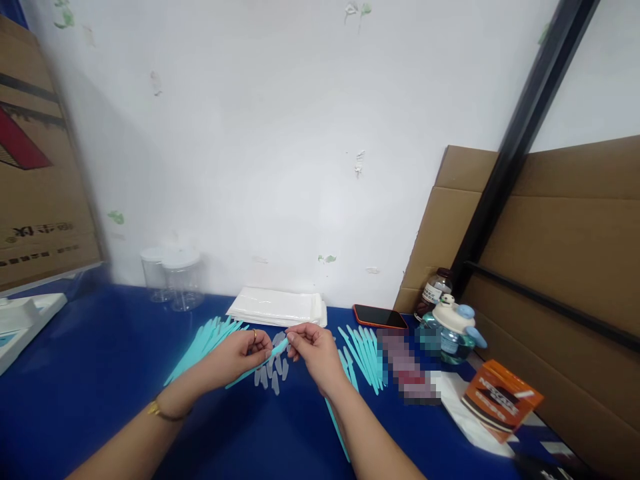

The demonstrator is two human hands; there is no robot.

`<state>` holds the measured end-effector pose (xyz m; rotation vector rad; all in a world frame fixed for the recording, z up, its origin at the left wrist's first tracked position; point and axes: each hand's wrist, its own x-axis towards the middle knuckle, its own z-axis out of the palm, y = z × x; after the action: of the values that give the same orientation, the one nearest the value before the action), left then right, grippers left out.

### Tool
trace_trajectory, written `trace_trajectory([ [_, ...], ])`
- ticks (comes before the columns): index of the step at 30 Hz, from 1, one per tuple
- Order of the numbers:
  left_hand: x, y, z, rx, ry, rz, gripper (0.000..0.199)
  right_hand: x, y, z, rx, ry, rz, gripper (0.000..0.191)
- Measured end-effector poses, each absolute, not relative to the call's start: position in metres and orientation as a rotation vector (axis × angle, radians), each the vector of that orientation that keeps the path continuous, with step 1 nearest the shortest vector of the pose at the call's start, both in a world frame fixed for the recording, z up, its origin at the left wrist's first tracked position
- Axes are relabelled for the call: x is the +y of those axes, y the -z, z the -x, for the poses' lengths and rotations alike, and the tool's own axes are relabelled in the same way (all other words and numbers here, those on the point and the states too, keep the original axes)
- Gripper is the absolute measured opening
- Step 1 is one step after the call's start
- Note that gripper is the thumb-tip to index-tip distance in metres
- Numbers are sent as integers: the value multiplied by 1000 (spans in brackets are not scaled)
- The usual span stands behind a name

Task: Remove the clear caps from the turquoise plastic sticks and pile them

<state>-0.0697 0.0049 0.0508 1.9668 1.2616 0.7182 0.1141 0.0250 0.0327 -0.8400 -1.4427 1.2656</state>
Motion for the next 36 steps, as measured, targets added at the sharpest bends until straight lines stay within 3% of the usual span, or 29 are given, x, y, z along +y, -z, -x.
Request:
trace_trajectory([
  [6,16,-59,104,1606,-718,-2054,24,32,-38,-138,-1563,-1296,974,27],
  [10,29,-48,127,1985,-500,-2038,21,41,-33,-162,-1898,-1270,1220,19],
  [19,34,-33,114,2140,-241,-2158,11,49,-22,-161,-2244,-405,1375,17],
  [29,35,-33,108,2215,-260,-2137,13,51,-10,-133,-2521,189,1438,15],
  [32,37,-34,108,2143,-412,-2102,14,51,-10,-133,-2435,118,1419,16],
  [36,33,-43,99,1858,-701,-2056,14,52,-16,-136,-2044,-526,1306,21],
])
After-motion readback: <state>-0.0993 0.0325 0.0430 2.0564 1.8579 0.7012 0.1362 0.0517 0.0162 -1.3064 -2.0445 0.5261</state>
